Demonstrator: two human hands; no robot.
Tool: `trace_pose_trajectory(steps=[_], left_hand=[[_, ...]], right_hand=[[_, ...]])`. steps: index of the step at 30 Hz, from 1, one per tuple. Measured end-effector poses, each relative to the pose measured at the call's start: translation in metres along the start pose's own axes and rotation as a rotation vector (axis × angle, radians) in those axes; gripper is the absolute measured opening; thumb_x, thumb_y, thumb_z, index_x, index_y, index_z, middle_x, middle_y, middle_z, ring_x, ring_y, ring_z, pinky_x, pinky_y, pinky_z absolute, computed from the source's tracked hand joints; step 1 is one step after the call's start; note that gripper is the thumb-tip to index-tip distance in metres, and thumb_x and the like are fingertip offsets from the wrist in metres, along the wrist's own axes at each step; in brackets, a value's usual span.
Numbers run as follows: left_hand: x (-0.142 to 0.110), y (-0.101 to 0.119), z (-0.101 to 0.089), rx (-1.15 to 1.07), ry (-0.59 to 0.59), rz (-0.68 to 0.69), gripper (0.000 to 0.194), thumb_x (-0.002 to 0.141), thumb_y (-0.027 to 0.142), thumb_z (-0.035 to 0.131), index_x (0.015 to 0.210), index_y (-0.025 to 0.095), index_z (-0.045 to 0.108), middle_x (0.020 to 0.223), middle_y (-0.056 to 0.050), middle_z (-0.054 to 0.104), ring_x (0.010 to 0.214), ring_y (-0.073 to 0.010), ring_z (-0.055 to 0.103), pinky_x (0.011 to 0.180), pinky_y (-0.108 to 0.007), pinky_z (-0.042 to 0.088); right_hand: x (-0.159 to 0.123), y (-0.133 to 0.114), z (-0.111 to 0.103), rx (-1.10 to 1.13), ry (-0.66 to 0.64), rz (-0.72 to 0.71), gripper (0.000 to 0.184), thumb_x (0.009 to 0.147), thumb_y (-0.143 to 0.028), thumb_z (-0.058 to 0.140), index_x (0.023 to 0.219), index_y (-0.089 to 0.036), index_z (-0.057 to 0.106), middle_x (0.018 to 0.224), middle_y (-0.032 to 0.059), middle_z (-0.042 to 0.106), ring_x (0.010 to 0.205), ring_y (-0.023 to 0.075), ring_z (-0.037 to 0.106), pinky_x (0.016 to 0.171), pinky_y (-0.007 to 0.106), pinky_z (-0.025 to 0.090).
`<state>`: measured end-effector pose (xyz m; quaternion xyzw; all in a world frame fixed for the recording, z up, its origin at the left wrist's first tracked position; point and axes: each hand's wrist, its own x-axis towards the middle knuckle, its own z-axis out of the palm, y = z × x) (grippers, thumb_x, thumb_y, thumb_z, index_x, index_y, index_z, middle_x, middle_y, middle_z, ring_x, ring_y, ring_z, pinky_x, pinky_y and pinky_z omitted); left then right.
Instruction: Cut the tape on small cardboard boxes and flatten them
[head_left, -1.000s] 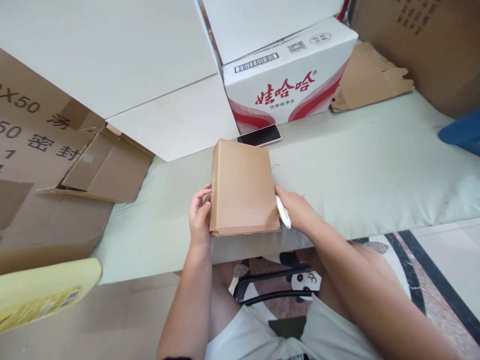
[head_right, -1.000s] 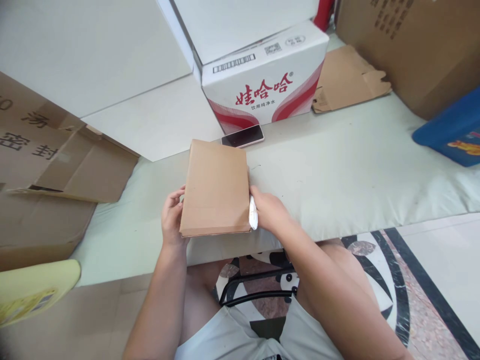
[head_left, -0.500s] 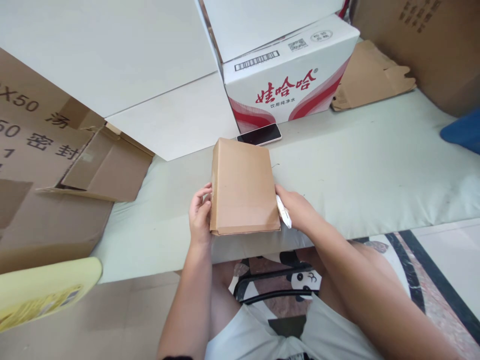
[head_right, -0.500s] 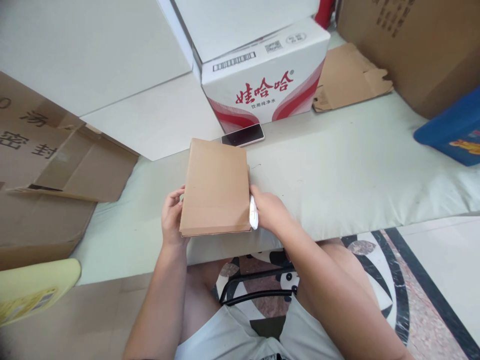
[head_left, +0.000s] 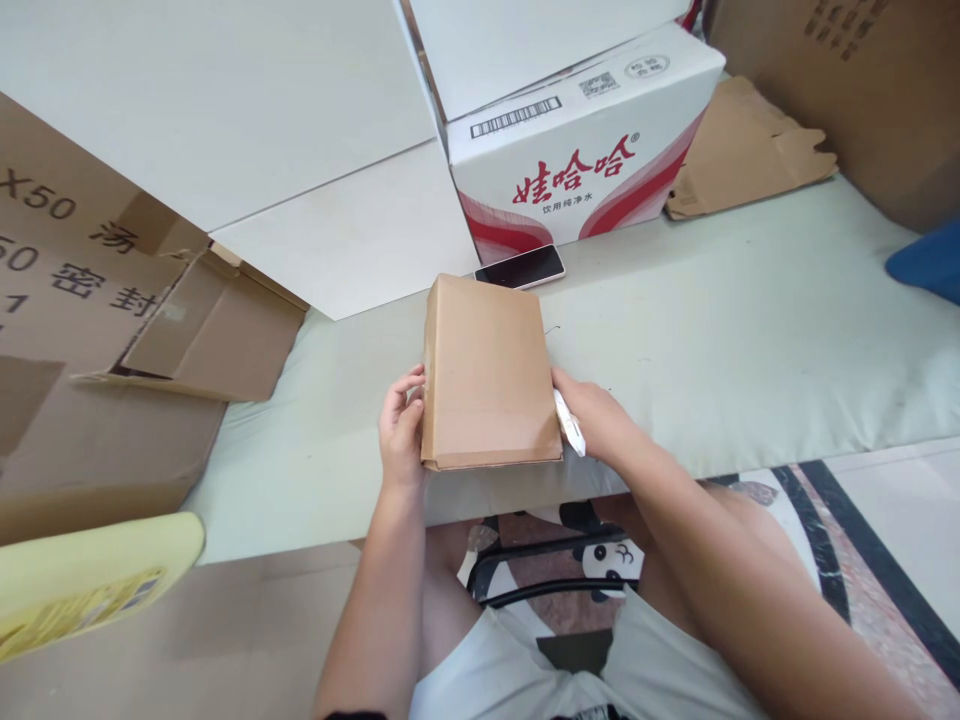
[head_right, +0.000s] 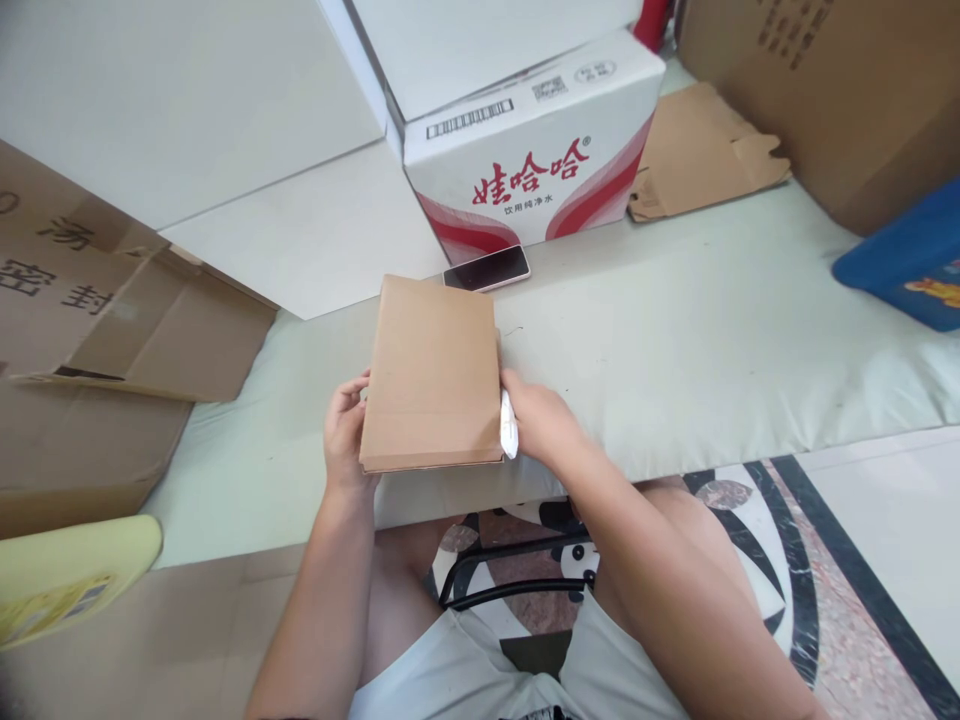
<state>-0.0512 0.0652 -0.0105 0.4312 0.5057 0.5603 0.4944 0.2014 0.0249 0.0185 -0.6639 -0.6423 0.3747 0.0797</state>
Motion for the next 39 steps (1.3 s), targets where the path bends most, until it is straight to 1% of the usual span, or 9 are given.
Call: trace_pose_trajectory(steps=[4,9,15,19,26,31,35,39], left_hand=[[-0.0003,0.0002,0.0004,0.004,0.009,0.003,0.037,0.066,0.046,0.085,0.094,0.024,0.074,0.137,-0.009,0.066,0.100,-0.0213,0.068,0.079,-0.029,0.053],[-0.0010,0.0015,0.0003,0.019,-0.007,0.005,0.036,0.068,0.045,0.084,0.095,0.024,0.073,0.140,-0.010,0.065,0.101,-0.0226,0.068,0.079,-0.031,0.054],[-0.0018,0.0023,0.0024,-0.005,0.016,-0.013,0.037,0.065,0.045,0.086,0.093,0.024,0.074,0.139,-0.009,0.065,0.101,-0.0207,0.067,0.079,-0.029,0.053],[-0.0015,0.0013,0.0022,-0.014,0.028,-0.021,0.036,0.064,0.044,0.086,0.092,0.024,0.074,0.138,-0.009,0.066,0.105,-0.0215,0.066,0.080,-0.028,0.053],[-0.0009,0.0000,-0.0003,0.015,0.013,-0.015,0.035,0.067,0.044,0.084,0.094,0.024,0.073,0.139,-0.009,0.065,0.112,-0.0247,0.066,0.082,-0.030,0.054],[-0.0015,0.0008,0.0003,0.017,0.005,-0.005,0.037,0.067,0.046,0.084,0.095,0.024,0.073,0.140,-0.009,0.064,0.104,-0.0227,0.067,0.080,-0.030,0.054],[-0.0018,0.0010,-0.0002,0.028,-0.008,-0.007,0.036,0.070,0.045,0.083,0.097,0.024,0.072,0.142,-0.010,0.063,0.107,-0.0238,0.068,0.082,-0.031,0.054],[-0.0017,0.0009,0.0002,0.008,0.005,-0.012,0.036,0.068,0.044,0.084,0.096,0.024,0.073,0.140,-0.009,0.065,0.105,-0.0225,0.068,0.081,-0.030,0.054]], right_hand=[[-0.0009,-0.0010,-0.0012,-0.003,-0.003,-0.001,0.044,0.089,-0.027,0.059,0.131,-0.015,0.053,0.098,0.0173,0.073,0.080,0.0280,0.065,0.065,0.031,0.039],[-0.0009,-0.0019,-0.0019,0.001,-0.006,0.001,0.045,0.088,-0.026,0.060,0.131,-0.015,0.052,0.097,0.0161,0.073,0.078,0.0254,0.062,0.064,0.029,0.038],[-0.0007,-0.0003,-0.0008,-0.016,-0.016,0.000,0.041,0.090,-0.027,0.056,0.129,-0.014,0.052,0.099,0.0181,0.073,0.080,0.0272,0.064,0.064,0.030,0.038],[-0.0012,-0.0010,-0.0010,-0.016,-0.010,-0.002,0.043,0.091,-0.028,0.057,0.131,-0.013,0.052,0.100,0.0189,0.074,0.081,0.0279,0.065,0.065,0.030,0.038],[-0.0006,-0.0004,-0.0007,-0.001,0.003,-0.013,0.043,0.090,-0.028,0.059,0.130,-0.014,0.053,0.100,0.0185,0.074,0.079,0.0264,0.063,0.064,0.029,0.037],[-0.0009,-0.0003,-0.0005,-0.006,0.000,-0.008,0.043,0.089,-0.027,0.060,0.129,-0.015,0.053,0.098,0.0171,0.074,0.078,0.0253,0.062,0.063,0.029,0.037],[-0.0005,0.0000,0.0000,-0.008,0.002,-0.015,0.045,0.089,-0.027,0.058,0.132,-0.014,0.052,0.100,0.0176,0.074,0.081,0.0266,0.064,0.065,0.030,0.038],[0.0003,-0.0007,-0.0003,0.004,-0.010,-0.007,0.044,0.090,-0.028,0.058,0.131,-0.014,0.052,0.102,0.0179,0.073,0.083,0.0273,0.064,0.066,0.030,0.039]])
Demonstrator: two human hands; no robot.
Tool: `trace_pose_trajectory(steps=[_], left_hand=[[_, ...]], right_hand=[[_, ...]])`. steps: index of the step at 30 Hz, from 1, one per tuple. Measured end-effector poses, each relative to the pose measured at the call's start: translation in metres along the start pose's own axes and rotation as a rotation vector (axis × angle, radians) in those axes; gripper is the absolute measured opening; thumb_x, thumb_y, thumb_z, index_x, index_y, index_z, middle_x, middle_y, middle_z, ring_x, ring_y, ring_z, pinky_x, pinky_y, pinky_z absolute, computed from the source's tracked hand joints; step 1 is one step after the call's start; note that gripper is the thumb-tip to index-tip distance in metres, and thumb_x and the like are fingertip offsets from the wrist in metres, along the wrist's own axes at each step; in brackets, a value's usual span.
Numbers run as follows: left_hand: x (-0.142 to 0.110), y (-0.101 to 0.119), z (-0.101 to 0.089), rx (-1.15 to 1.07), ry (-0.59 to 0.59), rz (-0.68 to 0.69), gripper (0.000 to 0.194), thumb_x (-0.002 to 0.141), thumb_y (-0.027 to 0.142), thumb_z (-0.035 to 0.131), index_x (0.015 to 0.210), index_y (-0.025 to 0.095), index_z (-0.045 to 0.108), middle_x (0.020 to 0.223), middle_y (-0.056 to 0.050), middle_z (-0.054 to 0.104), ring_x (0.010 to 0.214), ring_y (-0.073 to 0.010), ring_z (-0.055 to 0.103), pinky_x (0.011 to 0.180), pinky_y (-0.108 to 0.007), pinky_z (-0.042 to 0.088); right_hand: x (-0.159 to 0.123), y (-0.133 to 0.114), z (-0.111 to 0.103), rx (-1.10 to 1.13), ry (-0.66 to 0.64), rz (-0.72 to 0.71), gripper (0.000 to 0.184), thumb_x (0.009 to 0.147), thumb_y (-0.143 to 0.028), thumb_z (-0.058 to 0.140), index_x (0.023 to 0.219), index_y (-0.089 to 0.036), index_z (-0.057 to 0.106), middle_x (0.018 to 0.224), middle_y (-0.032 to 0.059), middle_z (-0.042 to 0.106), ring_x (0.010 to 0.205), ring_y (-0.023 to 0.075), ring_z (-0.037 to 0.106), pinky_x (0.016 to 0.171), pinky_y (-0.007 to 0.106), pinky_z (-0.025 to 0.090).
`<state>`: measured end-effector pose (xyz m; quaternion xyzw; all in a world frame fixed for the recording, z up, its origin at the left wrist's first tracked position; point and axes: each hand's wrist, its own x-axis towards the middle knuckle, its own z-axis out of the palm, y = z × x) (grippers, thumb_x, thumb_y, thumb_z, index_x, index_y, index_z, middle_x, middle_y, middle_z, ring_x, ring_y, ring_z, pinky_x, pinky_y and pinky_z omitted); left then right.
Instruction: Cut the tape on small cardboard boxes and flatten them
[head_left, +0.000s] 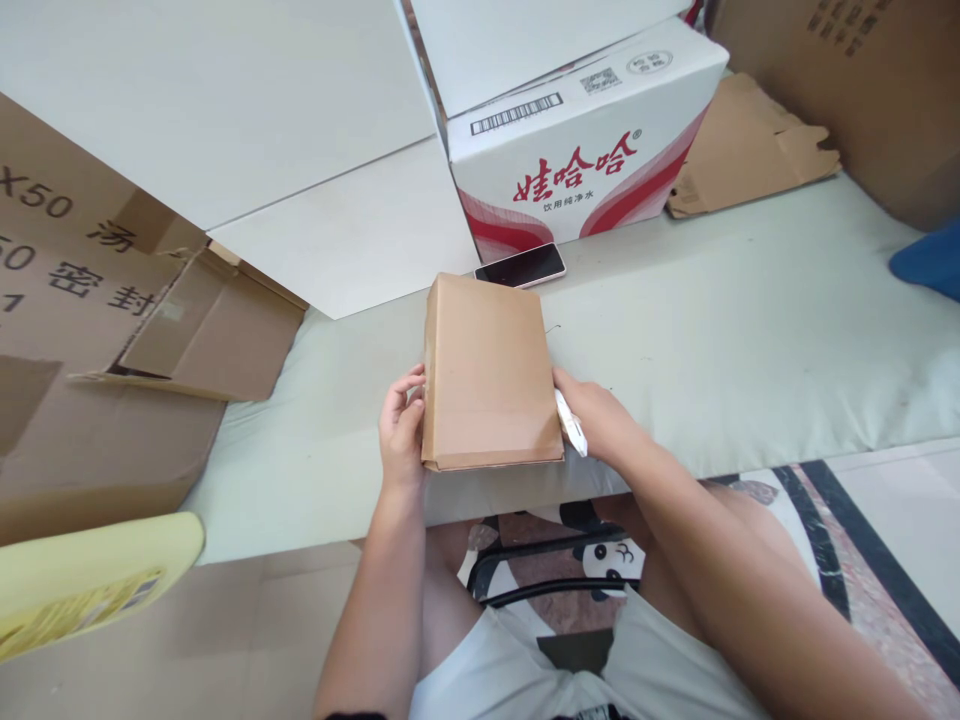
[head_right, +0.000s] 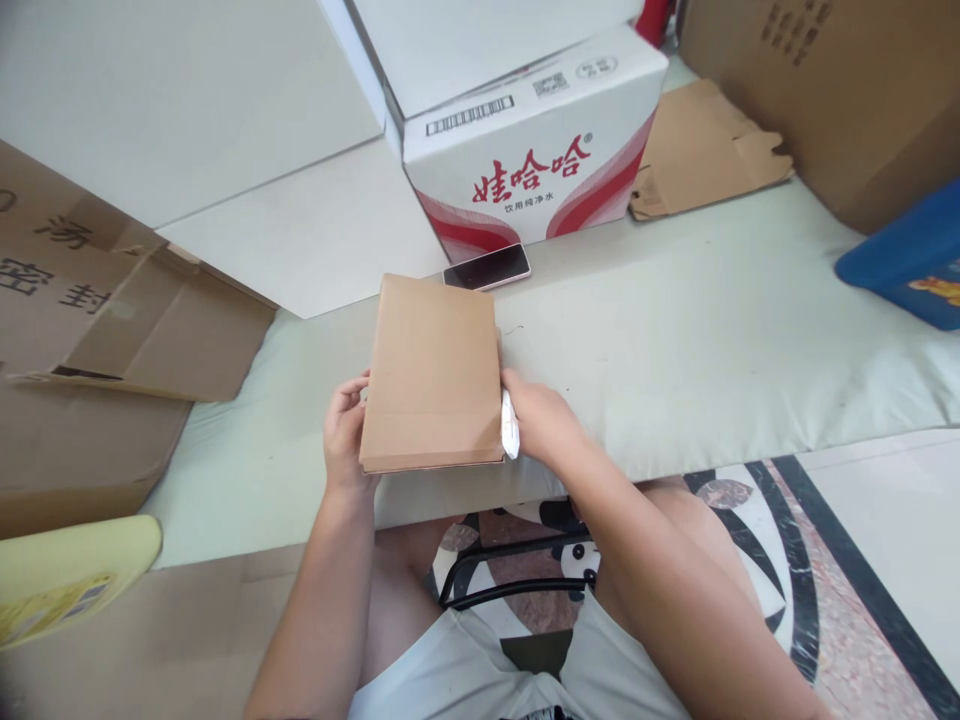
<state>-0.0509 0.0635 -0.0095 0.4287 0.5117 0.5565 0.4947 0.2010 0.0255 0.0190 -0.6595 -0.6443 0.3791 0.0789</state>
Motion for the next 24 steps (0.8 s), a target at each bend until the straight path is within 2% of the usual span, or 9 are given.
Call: trace_pose_trajectory(steps=[24], left_hand=[[0.0005,-0.0020,-0.0014,0.013,-0.015,0.009,0.035,0.070,0.045,0.083,0.096,0.024,0.072,0.142,-0.009,0.064,0.107,-0.0237,0.068,0.081,-0.031,0.055]], right_hand=[[-0.0017,-0.0004,-0.0013,0.003,0.001,-0.004,0.046,0.089,-0.027,0.059,0.132,-0.013,0.052,0.103,0.0201,0.074,0.086,0.0314,0.067,0.067,0.031,0.040]])
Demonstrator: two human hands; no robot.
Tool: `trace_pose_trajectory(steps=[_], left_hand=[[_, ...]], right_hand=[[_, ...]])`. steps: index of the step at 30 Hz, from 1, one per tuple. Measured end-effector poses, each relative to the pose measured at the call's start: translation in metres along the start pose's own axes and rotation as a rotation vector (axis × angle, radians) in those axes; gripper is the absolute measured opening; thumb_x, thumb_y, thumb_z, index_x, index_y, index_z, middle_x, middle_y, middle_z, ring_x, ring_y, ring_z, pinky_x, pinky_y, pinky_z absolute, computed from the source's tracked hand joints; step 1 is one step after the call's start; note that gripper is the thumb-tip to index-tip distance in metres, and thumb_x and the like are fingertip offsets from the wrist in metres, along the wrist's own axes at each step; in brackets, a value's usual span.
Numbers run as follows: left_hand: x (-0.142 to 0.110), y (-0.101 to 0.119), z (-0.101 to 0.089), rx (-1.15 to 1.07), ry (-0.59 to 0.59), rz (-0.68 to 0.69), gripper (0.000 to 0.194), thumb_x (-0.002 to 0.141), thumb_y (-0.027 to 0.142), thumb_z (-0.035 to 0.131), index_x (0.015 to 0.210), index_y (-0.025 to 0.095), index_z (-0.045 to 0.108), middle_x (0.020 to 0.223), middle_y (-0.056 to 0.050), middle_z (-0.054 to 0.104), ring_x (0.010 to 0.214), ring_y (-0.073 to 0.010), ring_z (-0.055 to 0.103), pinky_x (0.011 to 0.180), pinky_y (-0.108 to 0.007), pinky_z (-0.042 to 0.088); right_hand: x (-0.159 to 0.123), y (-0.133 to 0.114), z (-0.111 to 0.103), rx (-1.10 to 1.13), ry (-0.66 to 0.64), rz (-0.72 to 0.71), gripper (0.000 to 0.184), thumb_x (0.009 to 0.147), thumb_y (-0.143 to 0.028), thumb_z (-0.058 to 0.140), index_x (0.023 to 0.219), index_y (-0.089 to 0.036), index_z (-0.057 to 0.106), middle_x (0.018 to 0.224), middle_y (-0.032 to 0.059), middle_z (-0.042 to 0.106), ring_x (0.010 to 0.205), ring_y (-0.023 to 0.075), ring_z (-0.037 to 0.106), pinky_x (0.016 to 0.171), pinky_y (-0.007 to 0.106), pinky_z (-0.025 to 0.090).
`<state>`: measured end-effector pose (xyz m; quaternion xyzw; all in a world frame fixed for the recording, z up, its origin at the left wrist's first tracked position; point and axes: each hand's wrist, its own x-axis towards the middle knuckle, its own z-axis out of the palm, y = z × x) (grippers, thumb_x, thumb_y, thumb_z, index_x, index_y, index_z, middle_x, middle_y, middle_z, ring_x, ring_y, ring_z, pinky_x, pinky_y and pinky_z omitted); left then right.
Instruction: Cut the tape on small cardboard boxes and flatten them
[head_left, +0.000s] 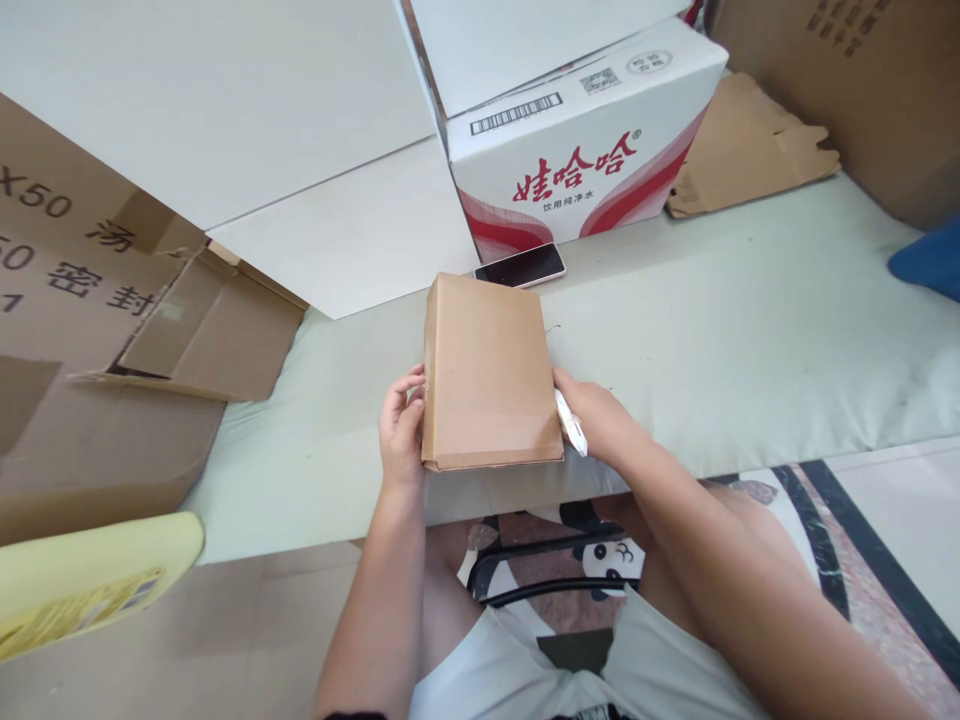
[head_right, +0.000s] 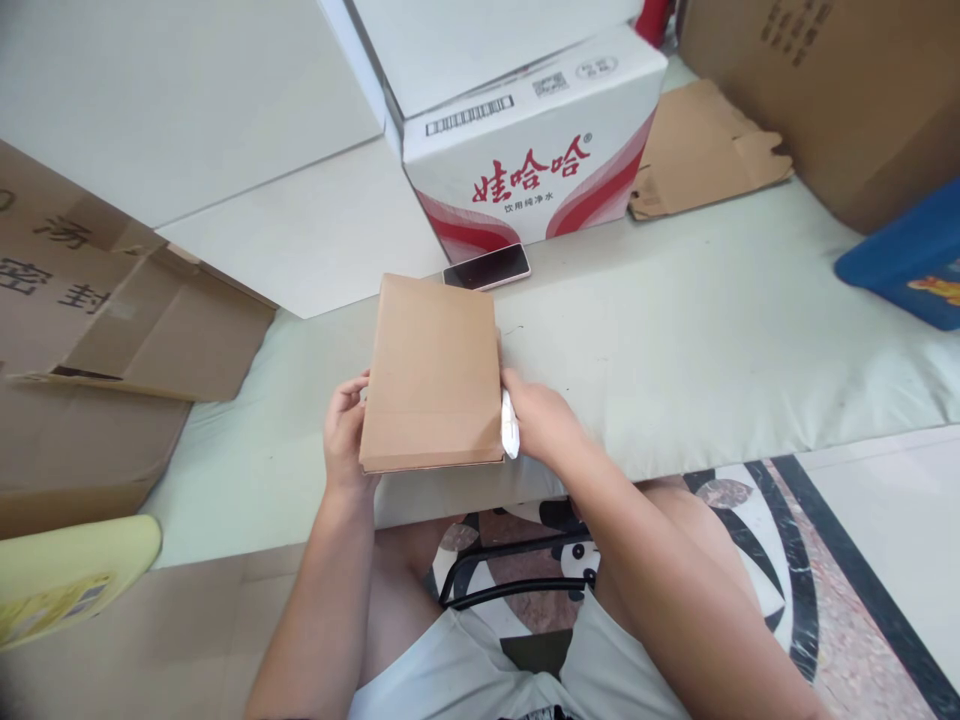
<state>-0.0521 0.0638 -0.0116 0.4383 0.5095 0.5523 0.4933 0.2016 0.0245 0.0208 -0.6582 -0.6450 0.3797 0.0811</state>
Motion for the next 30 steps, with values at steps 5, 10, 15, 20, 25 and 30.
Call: trace_pose_trajectory(steps=[5,10,15,20,25,30], left_hand=[[0.0010,-0.0022,-0.0009,-0.003,0.006,0.003,0.034,0.070,0.042,0.083,0.097,0.024,0.072,0.141,-0.010,0.064,0.108,-0.0242,0.069,0.081,-0.031,0.055],[0.0009,-0.0013,-0.0010,0.000,0.005,0.003,0.034,0.070,0.042,0.082,0.097,0.023,0.072,0.141,-0.010,0.064,0.106,-0.0230,0.069,0.081,-0.030,0.055],[0.0006,0.0017,0.0016,-0.024,0.018,-0.004,0.035,0.067,0.042,0.084,0.095,0.023,0.073,0.138,-0.009,0.066,0.104,-0.0216,0.068,0.081,-0.028,0.054],[-0.0001,0.0029,0.0034,-0.042,0.038,-0.025,0.036,0.063,0.042,0.086,0.092,0.023,0.074,0.136,-0.008,0.067,0.099,-0.0201,0.067,0.079,-0.028,0.053],[-0.0001,0.0020,0.0043,-0.052,0.037,-0.027,0.036,0.063,0.041,0.087,0.092,0.024,0.075,0.137,-0.008,0.066,0.101,-0.0203,0.067,0.080,-0.028,0.053],[-0.0001,0.0034,0.0053,-0.047,0.047,-0.019,0.035,0.063,0.041,0.086,0.090,0.024,0.075,0.135,-0.008,0.067,0.101,-0.0206,0.067,0.079,-0.028,0.054]], right_hand=[[0.0009,0.0011,0.0015,-0.007,-0.003,0.003,0.045,0.090,-0.028,0.058,0.132,-0.013,0.052,0.104,0.0196,0.074,0.085,0.0289,0.066,0.066,0.030,0.039],[0.0013,0.0034,0.0029,-0.012,0.007,-0.007,0.045,0.091,-0.029,0.058,0.132,-0.013,0.052,0.102,0.0185,0.074,0.083,0.0272,0.065,0.065,0.029,0.038],[0.0016,0.0022,0.0018,-0.019,0.009,-0.004,0.043,0.091,-0.028,0.057,0.131,-0.013,0.052,0.102,0.0196,0.074,0.084,0.0286,0.066,0.066,0.030,0.038],[0.0023,0.0029,0.0029,-0.018,0.013,-0.007,0.045,0.090,-0.028,0.059,0.132,-0.014,0.053,0.102,0.0197,0.075,0.084,0.0299,0.067,0.065,0.030,0.038],[0.0026,0.0037,0.0036,-0.030,0.013,-0.010,0.048,0.090,-0.028,0.058,0.135,-0.013,0.052,0.102,0.0192,0.075,0.083,0.0285,0.066,0.065,0.029,0.037],[0.0021,0.0030,0.0031,-0.018,0.026,-0.004,0.046,0.089,-0.027,0.059,0.133,-0.014,0.053,0.102,0.0188,0.075,0.082,0.0281,0.066,0.064,0.029,0.038]])
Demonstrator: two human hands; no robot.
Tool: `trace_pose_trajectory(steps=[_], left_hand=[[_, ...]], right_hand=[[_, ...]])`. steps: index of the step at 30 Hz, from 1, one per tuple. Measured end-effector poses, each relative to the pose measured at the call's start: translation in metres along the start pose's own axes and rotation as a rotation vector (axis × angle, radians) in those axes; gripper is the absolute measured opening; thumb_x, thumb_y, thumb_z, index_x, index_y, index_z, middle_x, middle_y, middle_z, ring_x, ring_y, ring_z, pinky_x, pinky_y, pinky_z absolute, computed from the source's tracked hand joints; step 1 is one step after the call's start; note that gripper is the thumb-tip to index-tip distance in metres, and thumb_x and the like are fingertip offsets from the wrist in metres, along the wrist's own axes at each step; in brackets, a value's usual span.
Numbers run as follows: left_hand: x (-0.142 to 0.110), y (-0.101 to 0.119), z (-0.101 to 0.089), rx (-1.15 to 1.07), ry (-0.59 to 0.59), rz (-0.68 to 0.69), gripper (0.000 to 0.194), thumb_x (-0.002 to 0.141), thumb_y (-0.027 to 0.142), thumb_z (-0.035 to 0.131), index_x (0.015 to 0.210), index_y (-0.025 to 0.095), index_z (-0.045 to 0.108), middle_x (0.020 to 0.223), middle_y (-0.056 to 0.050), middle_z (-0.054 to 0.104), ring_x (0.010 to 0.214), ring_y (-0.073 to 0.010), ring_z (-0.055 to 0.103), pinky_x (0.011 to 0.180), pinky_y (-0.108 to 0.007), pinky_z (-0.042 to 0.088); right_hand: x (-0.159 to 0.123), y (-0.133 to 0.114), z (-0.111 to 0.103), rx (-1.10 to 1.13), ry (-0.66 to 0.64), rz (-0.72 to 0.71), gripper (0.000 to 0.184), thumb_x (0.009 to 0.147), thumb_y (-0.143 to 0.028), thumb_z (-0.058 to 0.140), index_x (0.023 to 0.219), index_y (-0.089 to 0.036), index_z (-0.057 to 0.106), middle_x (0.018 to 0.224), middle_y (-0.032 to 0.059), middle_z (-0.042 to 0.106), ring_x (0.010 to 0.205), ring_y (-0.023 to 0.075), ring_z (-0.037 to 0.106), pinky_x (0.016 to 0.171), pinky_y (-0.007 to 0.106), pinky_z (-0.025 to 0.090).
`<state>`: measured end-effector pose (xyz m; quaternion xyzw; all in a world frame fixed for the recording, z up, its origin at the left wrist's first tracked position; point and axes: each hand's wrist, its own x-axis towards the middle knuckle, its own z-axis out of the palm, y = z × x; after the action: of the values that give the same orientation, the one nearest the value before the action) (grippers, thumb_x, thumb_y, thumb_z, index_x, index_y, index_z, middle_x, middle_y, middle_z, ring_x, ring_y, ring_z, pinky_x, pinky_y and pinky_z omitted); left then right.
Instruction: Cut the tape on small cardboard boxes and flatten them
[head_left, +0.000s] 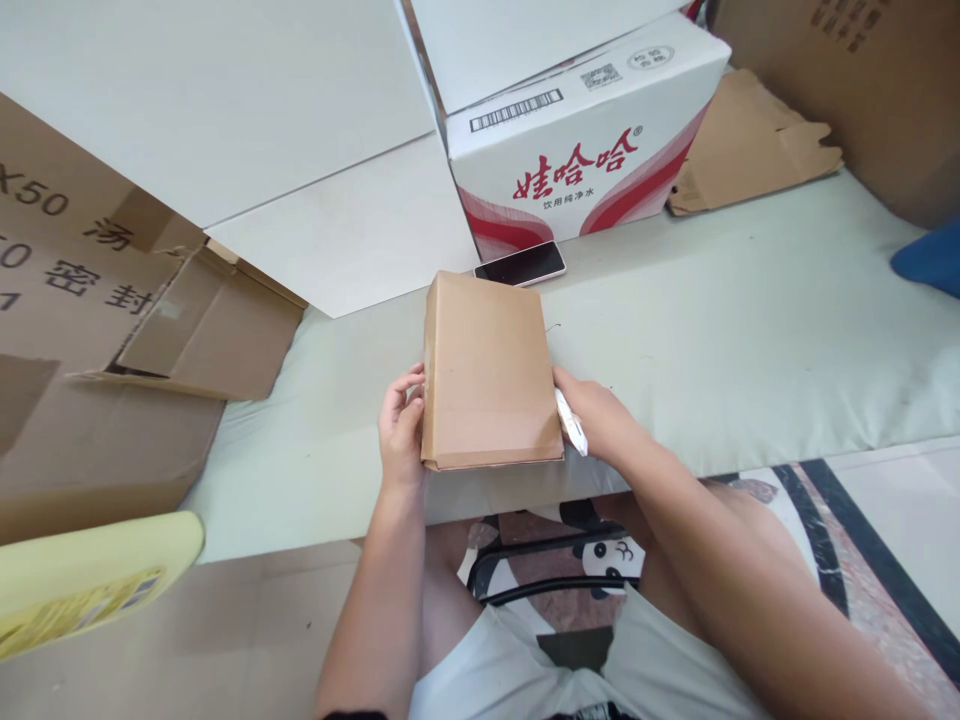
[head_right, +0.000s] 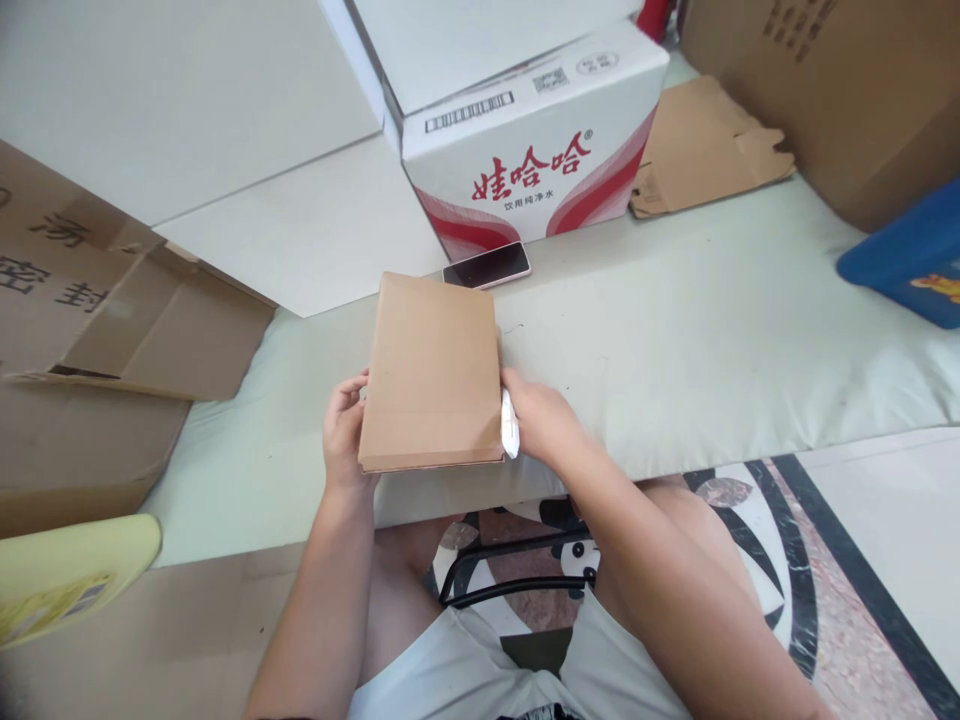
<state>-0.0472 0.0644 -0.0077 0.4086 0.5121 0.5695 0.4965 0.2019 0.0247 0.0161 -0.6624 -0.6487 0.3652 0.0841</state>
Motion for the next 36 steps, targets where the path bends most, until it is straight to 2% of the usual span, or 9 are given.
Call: trace_pose_trajectory(steps=[10,19,25,36], left_hand=[[-0.0004,0.0007,-0.0002,0.014,0.005,-0.006,0.032,0.063,0.038,0.084,0.091,0.024,0.074,0.134,-0.008,0.068,0.100,-0.0201,0.067,0.078,-0.027,0.053],[0.0000,0.0007,-0.0005,0.007,-0.006,-0.022,0.032,0.064,0.039,0.084,0.091,0.024,0.075,0.136,-0.008,0.067,0.097,-0.0190,0.067,0.077,-0.027,0.053],[-0.0004,-0.0003,-0.0020,0.031,-0.019,-0.014,0.034,0.066,0.041,0.083,0.094,0.024,0.073,0.141,-0.008,0.064,0.100,-0.0198,0.066,0.078,-0.028,0.053],[0.0006,-0.0034,-0.0041,0.049,-0.037,0.014,0.034,0.070,0.042,0.082,0.096,0.024,0.072,0.141,-0.009,0.065,0.108,-0.0237,0.068,0.080,-0.030,0.054]], right_hand=[[-0.0001,-0.0019,-0.0002,-0.023,-0.022,0.007,0.048,0.090,-0.026,0.057,0.136,-0.013,0.052,0.102,0.0194,0.075,0.084,0.0297,0.066,0.065,0.031,0.038],[-0.0002,-0.0014,0.0001,-0.043,-0.020,0.010,0.041,0.090,-0.025,0.058,0.130,-0.015,0.054,0.098,0.0163,0.075,0.081,0.0255,0.065,0.064,0.029,0.037],[-0.0009,-0.0030,-0.0010,-0.019,-0.021,0.016,0.046,0.090,-0.026,0.058,0.135,-0.015,0.053,0.103,0.0176,0.075,0.086,0.0289,0.068,0.068,0.031,0.040],[-0.0014,-0.0028,-0.0012,-0.009,-0.018,0.004,0.045,0.089,-0.025,0.059,0.132,-0.014,0.053,0.102,0.0195,0.075,0.085,0.0300,0.067,0.066,0.031,0.039]])
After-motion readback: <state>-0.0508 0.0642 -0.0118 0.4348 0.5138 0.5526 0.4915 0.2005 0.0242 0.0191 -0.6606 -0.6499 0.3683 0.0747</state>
